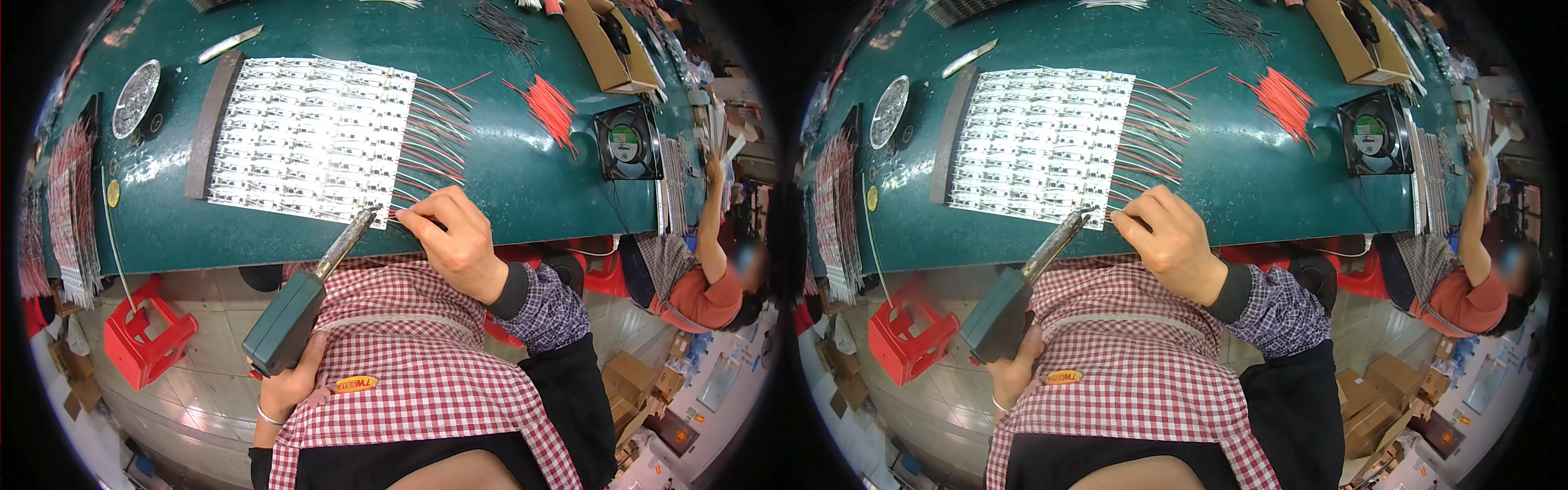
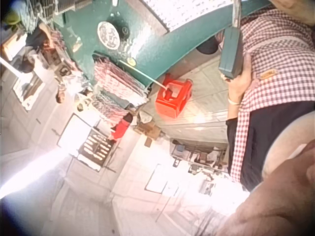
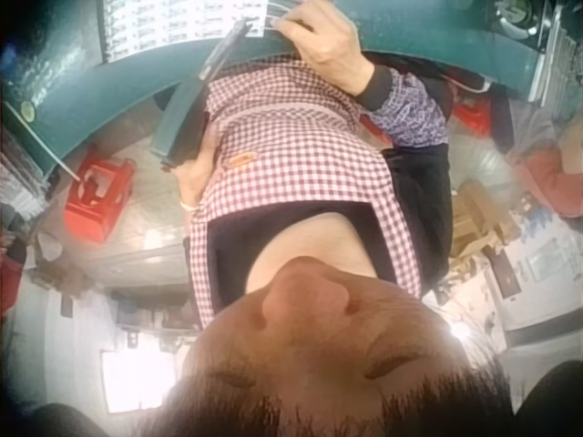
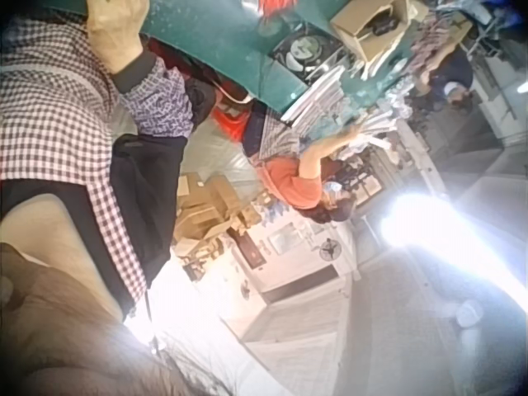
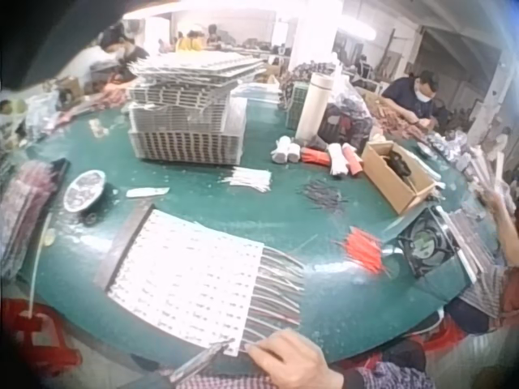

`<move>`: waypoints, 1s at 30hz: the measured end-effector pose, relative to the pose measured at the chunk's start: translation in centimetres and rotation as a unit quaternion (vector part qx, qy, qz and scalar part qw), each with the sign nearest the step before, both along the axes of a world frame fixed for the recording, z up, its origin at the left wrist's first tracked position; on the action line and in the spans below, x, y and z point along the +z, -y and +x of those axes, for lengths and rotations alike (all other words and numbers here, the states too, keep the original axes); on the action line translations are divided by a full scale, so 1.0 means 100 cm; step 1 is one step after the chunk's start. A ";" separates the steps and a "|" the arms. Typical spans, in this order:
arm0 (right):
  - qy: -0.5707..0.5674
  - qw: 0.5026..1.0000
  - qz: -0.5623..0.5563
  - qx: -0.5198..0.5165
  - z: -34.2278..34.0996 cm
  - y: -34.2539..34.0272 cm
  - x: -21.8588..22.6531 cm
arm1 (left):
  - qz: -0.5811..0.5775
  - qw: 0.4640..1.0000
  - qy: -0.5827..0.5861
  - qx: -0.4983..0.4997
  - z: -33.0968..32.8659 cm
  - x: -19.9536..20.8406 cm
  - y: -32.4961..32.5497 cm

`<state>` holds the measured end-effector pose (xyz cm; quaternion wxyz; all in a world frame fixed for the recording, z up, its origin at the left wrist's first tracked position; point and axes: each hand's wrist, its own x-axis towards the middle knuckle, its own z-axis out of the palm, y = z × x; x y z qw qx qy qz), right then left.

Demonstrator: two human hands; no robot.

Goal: The person solders white and red wires onto an LED board using a soldering iron, positioning and aligning the wires on the board by hand and with a thin stick.

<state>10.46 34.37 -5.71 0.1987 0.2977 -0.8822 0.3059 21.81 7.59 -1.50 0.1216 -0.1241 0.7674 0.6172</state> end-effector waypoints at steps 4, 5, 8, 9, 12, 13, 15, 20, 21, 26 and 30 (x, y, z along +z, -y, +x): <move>-0.015 1.000 -0.025 0.006 0.006 0.000 0.006 | 0.004 1.000 -0.028 -0.013 0.008 -0.007 0.005; 0.000 1.000 -0.026 0.016 0.008 0.000 0.006 | 0.009 1.000 -0.021 -0.009 0.008 -0.007 0.005; 0.021 0.999 -0.024 0.022 0.011 0.000 0.004 | 0.012 1.000 -0.018 -0.018 0.010 -0.007 0.007; 0.028 0.999 -0.023 0.020 0.012 0.001 0.002 | 0.008 0.999 -0.022 -0.029 0.011 -0.008 0.008; 0.027 0.999 -0.023 0.019 0.013 0.002 0.000 | -0.016 0.998 -0.035 -0.047 0.010 -0.009 0.009; 0.027 0.999 -0.022 0.019 0.013 0.002 0.000 | -0.016 0.998 -0.035 -0.047 0.008 -0.006 0.006; 0.030 0.999 -0.018 0.023 0.014 0.001 0.000 | -0.004 1.000 -0.003 0.009 0.002 0.003 -0.002; 0.025 0.999 -0.009 0.023 0.014 0.003 0.000 | -0.020 1.000 -0.019 -0.005 0.003 0.001 0.000; 0.022 0.999 -0.005 0.024 0.014 0.003 -0.001 | -0.023 0.999 -0.023 -0.004 0.003 0.000 0.000; 0.015 1.000 -0.001 0.013 0.015 0.004 0.003 | -0.060 0.995 -0.067 -0.032 0.003 -0.002 0.001; 0.014 1.000 0.002 0.011 0.013 0.004 0.001 | -0.043 0.996 -0.071 -0.027 0.003 -0.003 0.001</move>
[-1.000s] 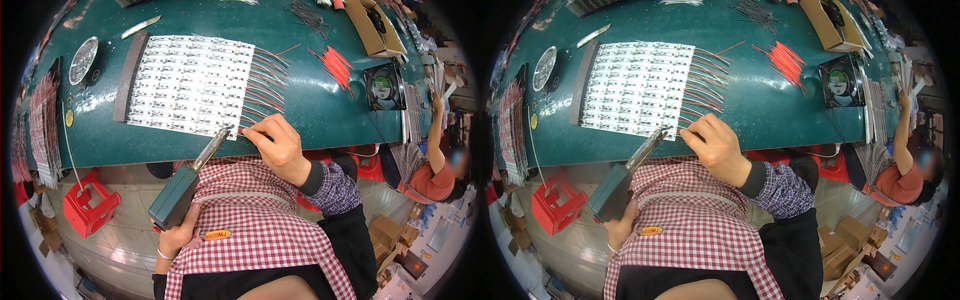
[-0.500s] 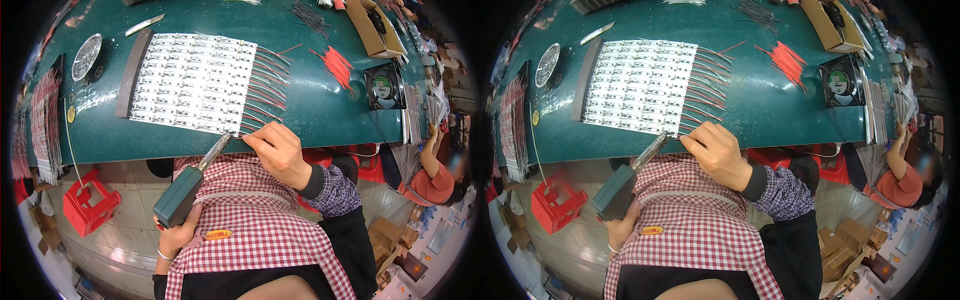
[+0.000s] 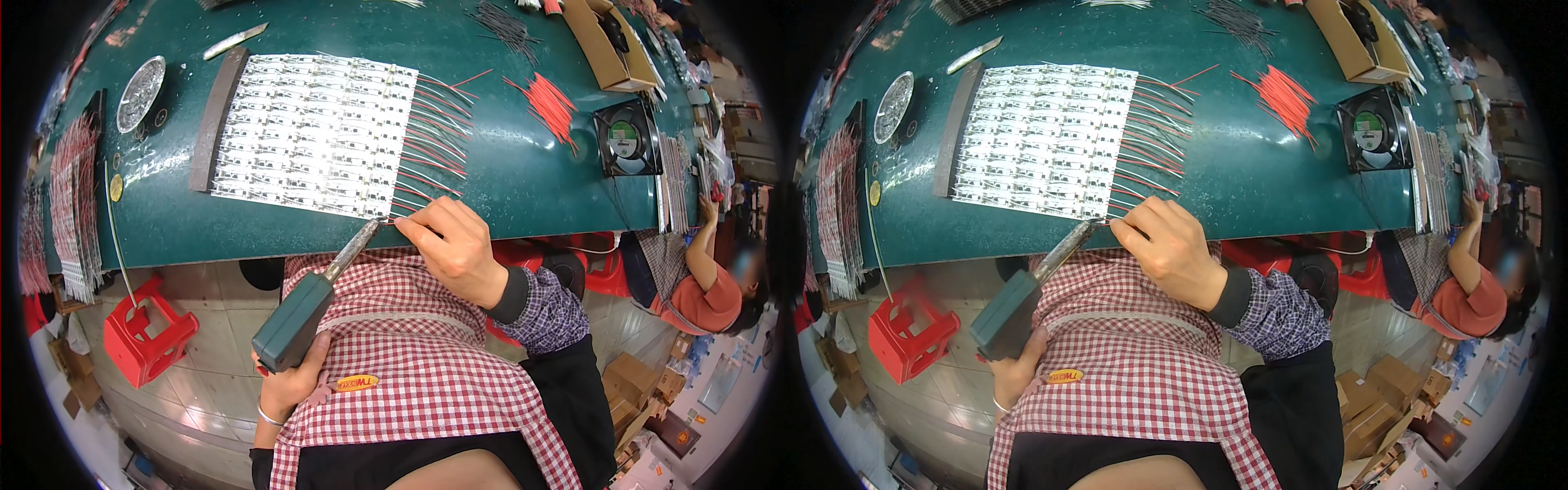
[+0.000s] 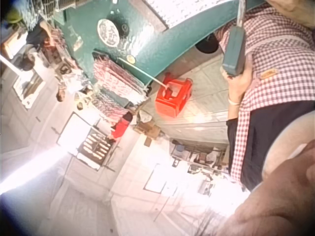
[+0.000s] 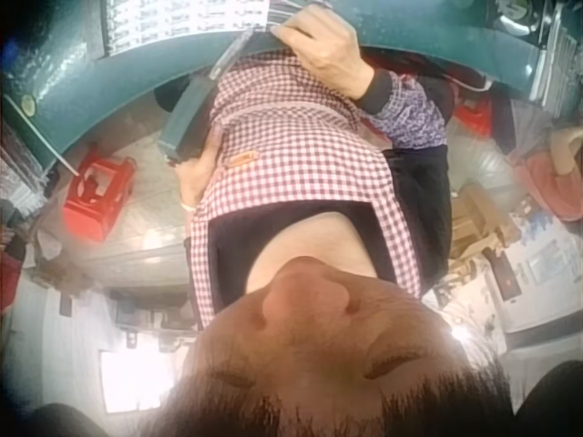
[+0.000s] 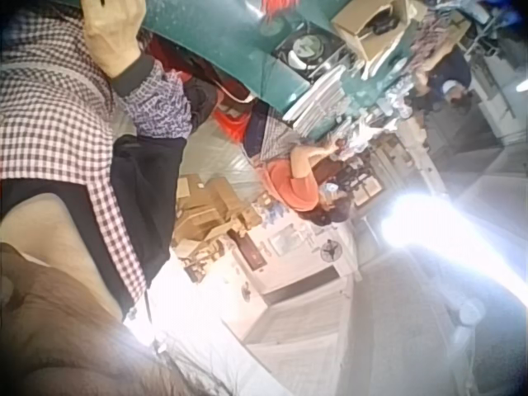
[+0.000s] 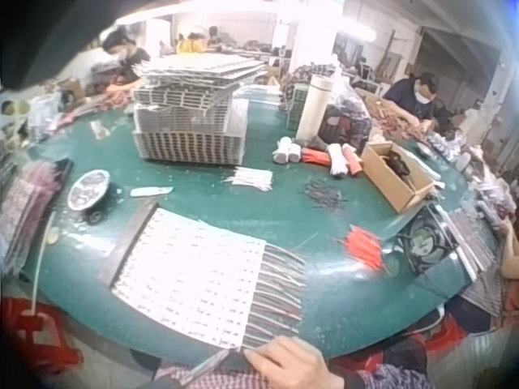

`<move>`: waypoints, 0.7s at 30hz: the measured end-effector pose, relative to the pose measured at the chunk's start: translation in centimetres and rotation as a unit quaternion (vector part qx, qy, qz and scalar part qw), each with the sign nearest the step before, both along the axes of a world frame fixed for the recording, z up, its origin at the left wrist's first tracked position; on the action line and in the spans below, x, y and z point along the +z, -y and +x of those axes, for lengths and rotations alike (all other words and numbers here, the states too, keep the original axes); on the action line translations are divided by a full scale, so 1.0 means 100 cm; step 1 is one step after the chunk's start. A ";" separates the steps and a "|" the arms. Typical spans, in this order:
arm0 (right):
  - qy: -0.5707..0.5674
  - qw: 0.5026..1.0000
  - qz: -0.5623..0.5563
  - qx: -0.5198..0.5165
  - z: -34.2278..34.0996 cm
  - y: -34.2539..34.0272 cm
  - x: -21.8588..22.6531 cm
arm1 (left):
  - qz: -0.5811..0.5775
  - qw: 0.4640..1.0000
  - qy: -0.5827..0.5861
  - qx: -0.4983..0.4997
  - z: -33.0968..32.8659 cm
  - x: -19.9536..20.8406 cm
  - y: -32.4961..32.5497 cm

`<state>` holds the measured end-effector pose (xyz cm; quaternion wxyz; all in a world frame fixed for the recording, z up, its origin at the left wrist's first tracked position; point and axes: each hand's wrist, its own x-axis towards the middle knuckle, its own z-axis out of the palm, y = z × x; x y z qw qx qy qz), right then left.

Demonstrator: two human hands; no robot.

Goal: The person solders white and red wires onto an LED board using a soldering iron, positioning and aligning the wires on the board by hand and with a thin stick.

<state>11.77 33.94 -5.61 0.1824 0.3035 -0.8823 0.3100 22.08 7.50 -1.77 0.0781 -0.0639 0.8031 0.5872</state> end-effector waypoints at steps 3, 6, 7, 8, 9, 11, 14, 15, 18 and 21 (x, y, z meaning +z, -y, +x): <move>0.000 1.000 0.000 -0.004 -0.001 0.000 0.000 | 0.071 0.995 0.063 0.038 0.007 0.002 0.002; 0.001 1.000 0.000 -0.009 -0.001 0.000 0.002 | 0.094 0.993 0.066 0.018 0.014 -0.001 0.011; -0.002 1.000 0.000 -0.009 -0.001 0.001 0.002 | 0.095 0.993 0.064 0.018 0.013 0.000 0.010; 0.000 1.000 -0.002 -0.011 0.000 0.002 0.004 | 0.102 0.993 0.057 0.022 0.012 0.000 0.009; 0.001 1.000 -0.003 -0.016 0.000 0.002 0.005 | 0.111 0.992 0.049 0.024 0.009 0.001 0.007; 0.000 1.000 -0.003 -0.020 0.001 0.003 0.004 | 0.103 0.993 0.058 0.027 0.008 0.002 0.006; 0.011 0.999 -0.025 -0.027 0.000 0.000 0.010 | 0.111 0.990 0.073 0.041 0.003 0.004 0.003; 0.025 0.998 -0.050 -0.024 0.000 0.002 0.012 | 0.123 0.987 0.081 0.057 0.003 0.005 0.003; 0.025 0.996 -0.063 -0.053 -0.010 -0.006 0.031 | 0.130 0.986 0.046 0.091 0.001 -0.003 -0.001; 0.025 0.993 -0.060 -0.099 -0.030 -0.015 0.038 | 0.127 0.985 0.053 0.100 -0.005 -0.002 -0.001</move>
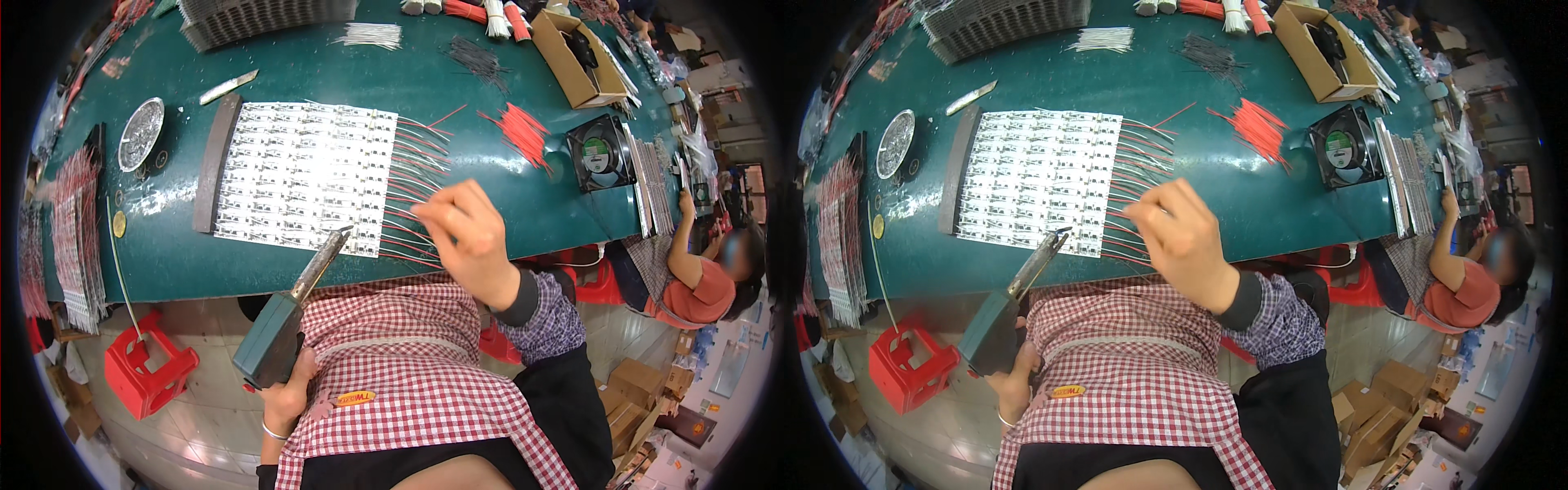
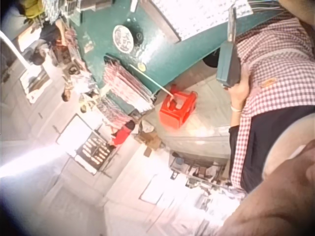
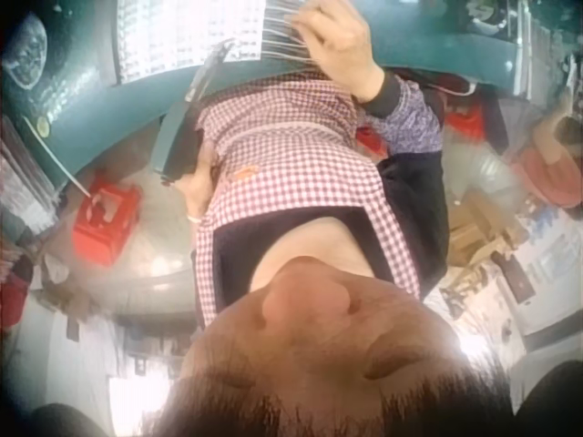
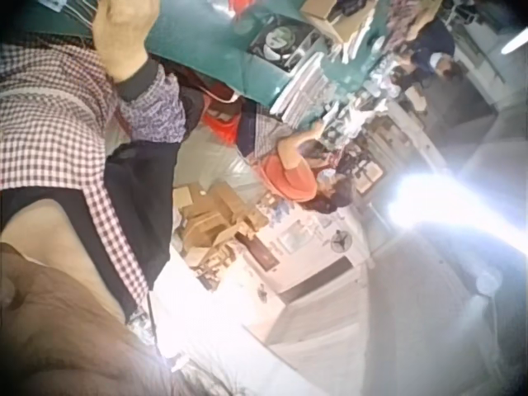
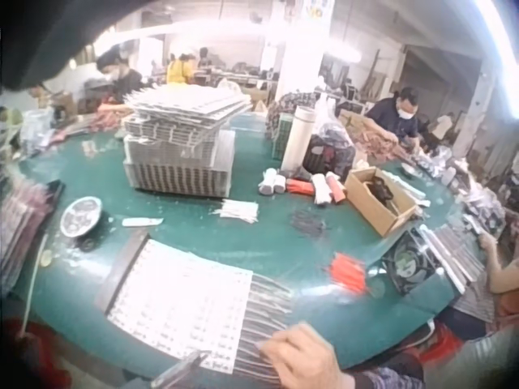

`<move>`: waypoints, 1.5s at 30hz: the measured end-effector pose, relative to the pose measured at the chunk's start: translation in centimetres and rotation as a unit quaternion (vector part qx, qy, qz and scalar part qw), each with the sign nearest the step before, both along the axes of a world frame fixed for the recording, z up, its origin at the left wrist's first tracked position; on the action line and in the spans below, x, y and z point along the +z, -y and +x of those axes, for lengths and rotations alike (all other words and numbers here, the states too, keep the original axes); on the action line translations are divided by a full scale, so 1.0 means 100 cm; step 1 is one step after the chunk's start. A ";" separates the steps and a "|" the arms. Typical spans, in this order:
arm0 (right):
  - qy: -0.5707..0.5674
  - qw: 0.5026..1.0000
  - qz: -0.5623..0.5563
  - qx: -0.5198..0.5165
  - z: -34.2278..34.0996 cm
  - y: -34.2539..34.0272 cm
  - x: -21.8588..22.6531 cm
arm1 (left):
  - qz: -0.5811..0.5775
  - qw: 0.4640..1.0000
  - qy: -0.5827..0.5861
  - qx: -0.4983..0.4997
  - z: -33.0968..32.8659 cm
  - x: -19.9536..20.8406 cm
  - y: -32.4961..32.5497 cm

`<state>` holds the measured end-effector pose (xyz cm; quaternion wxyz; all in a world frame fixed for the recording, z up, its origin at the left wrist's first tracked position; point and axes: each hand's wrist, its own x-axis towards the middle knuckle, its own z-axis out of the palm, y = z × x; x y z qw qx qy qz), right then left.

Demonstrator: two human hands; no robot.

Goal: The person solders white and red wires onto an LED board using a soldering iron, positioning and aligning the wires on the board by hand and with a thin stick.

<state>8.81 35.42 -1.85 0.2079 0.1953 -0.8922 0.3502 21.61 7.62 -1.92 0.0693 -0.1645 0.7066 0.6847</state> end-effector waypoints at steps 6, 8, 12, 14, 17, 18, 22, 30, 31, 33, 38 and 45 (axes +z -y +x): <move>0.038 0.999 0.015 -0.013 -0.039 -0.001 -0.022 | 0.002 0.999 -0.034 -0.014 -0.003 -0.011 0.007; 0.050 0.998 0.021 -0.013 -0.042 0.000 -0.028 | 0.001 1.000 -0.026 -0.014 -0.003 -0.010 0.009; 0.065 0.995 0.075 -0.029 -0.043 0.004 -0.029 | 0.019 1.000 -0.009 0.021 -0.004 -0.012 0.009; 0.069 0.992 0.095 -0.035 -0.043 0.005 -0.028 | 0.015 0.999 -0.015 0.025 -0.005 -0.014 0.010; 0.087 0.984 0.156 -0.023 -0.045 0.004 -0.024 | 0.005 0.999 -0.027 0.024 -0.006 -0.018 0.012; 0.106 0.979 0.174 -0.019 -0.046 0.004 -0.021 | 0.000 0.999 -0.031 0.023 -0.006 -0.019 0.014; 0.129 0.966 0.225 -0.007 -0.043 -0.001 -0.019 | -0.027 0.997 -0.069 0.007 -0.006 -0.026 0.017; 0.156 0.964 0.216 -0.019 -0.019 -0.029 -0.012 | 0.022 0.999 -0.033 0.035 -0.013 -0.018 0.013; 0.160 0.962 0.218 -0.023 -0.016 -0.033 -0.011 | 0.024 0.999 -0.035 0.032 -0.014 -0.017 0.013; 0.155 0.962 0.223 -0.031 -0.012 -0.038 -0.010 | -0.014 0.995 -0.065 0.080 -0.018 -0.018 0.014; 0.164 0.967 0.192 -0.041 -0.004 -0.059 -0.012 | 0.012 0.979 -0.178 0.100 -0.044 -0.019 0.034; 0.058 0.969 0.184 -0.156 -0.027 -0.119 -0.002 | 0.065 0.969 -0.180 0.158 -0.082 -0.017 0.102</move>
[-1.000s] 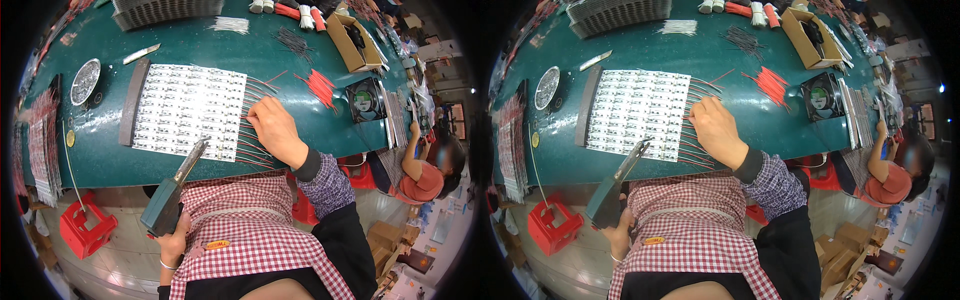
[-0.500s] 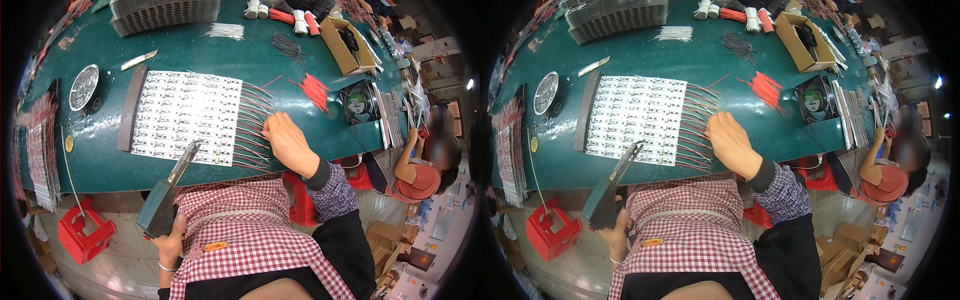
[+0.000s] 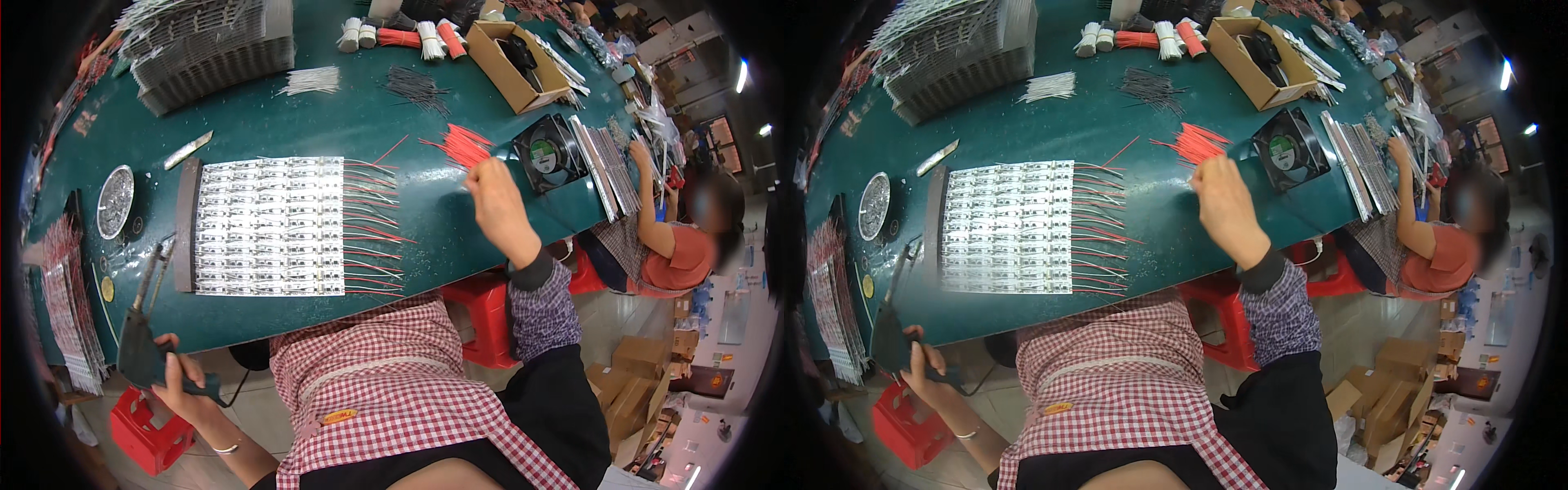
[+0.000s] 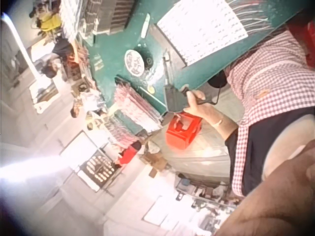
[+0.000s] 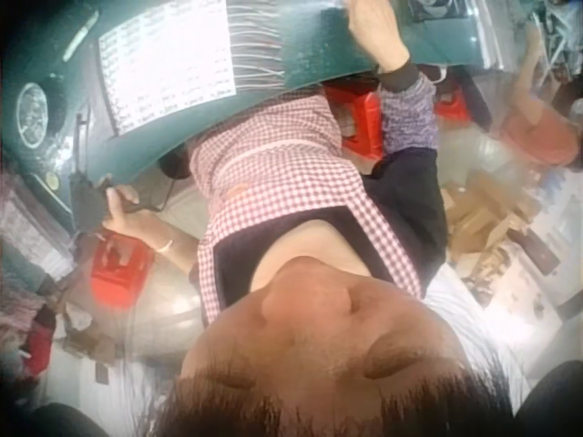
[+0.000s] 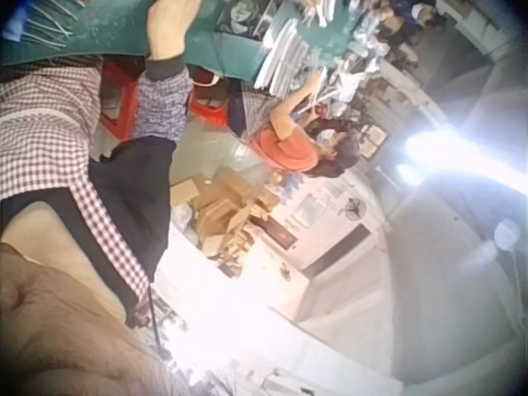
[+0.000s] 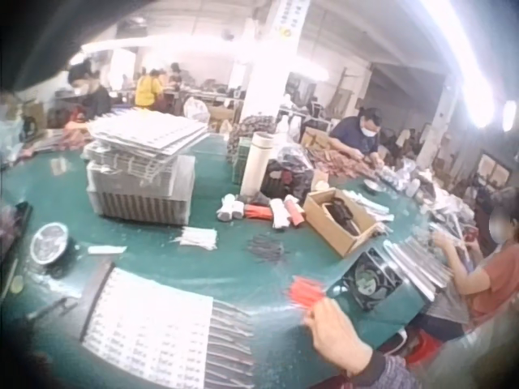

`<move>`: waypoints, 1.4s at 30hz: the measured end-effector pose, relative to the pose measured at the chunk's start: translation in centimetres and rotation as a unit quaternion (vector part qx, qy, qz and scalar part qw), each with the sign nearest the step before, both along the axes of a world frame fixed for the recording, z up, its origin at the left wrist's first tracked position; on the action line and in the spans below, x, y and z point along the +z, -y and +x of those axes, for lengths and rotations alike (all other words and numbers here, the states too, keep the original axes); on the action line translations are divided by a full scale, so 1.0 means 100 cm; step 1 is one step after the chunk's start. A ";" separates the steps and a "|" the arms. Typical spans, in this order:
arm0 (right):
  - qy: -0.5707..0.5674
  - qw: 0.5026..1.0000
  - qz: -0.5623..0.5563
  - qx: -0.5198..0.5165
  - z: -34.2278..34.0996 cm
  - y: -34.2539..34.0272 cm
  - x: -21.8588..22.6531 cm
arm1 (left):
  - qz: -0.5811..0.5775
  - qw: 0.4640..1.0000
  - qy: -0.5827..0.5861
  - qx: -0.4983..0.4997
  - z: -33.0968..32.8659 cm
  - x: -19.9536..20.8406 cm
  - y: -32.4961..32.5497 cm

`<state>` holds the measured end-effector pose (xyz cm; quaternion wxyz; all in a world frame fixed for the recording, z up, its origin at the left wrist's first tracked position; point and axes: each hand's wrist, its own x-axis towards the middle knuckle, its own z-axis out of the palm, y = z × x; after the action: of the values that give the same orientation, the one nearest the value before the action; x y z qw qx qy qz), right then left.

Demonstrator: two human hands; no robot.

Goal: The person solders white and red wires onto an LED board using a soldering iron, positioning and aligning the wires on the board by hand and with a thin stick.

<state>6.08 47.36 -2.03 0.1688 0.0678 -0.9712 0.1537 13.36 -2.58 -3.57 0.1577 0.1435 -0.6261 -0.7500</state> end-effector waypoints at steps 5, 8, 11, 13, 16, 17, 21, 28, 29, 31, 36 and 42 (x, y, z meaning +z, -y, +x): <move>-0.030 0.998 0.054 -0.028 -0.024 -0.039 -0.025 | 0.171 0.983 -0.016 -0.057 -0.023 -0.015 0.056; -0.044 0.997 0.062 -0.033 -0.027 -0.031 -0.023 | 0.200 0.978 -0.001 -0.066 -0.029 -0.024 0.069; -0.076 0.997 0.015 -0.021 -0.021 -0.005 -0.009 | 0.212 0.975 0.015 -0.071 -0.031 -0.020 0.069; -0.043 0.997 -0.064 0.021 -0.012 0.016 -0.002 | 0.238 0.967 0.011 -0.093 -0.035 -0.021 0.068; 0.065 0.987 -0.114 0.091 0.007 0.055 0.009 | 0.255 0.963 0.024 -0.087 -0.031 -0.021 0.070; 0.103 0.983 -0.113 0.103 0.014 0.064 0.013 | 0.268 0.958 0.025 -0.097 -0.030 -0.020 0.071; 0.148 0.975 -0.129 0.106 0.034 0.079 0.000 | 0.283 0.951 0.074 -0.096 -0.041 -0.024 0.065; 0.091 0.993 -0.060 0.048 0.039 0.057 -0.002 | 0.234 0.951 0.124 -0.158 -0.071 -0.017 0.062; 0.076 0.995 -0.052 0.024 0.037 0.047 0.001 | 0.237 0.950 0.122 -0.163 -0.074 -0.019 0.066; 0.014 1.000 0.000 -0.018 0.030 0.018 0.007 | 0.241 0.939 0.158 -0.189 -0.094 -0.024 0.075; -0.041 0.997 0.034 -0.060 0.011 -0.013 0.013 | 0.037 0.964 0.225 -0.140 -0.115 -0.013 0.072; 0.275 0.771 0.197 -0.539 0.131 0.027 0.045 | -0.584 0.771 0.251 -0.033 -0.114 0.009 0.072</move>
<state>19.17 44.64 2.43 -0.0676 -0.4803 -0.8624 -0.1451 1.93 -9.75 -2.63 0.0236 0.1864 -0.9652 -0.1818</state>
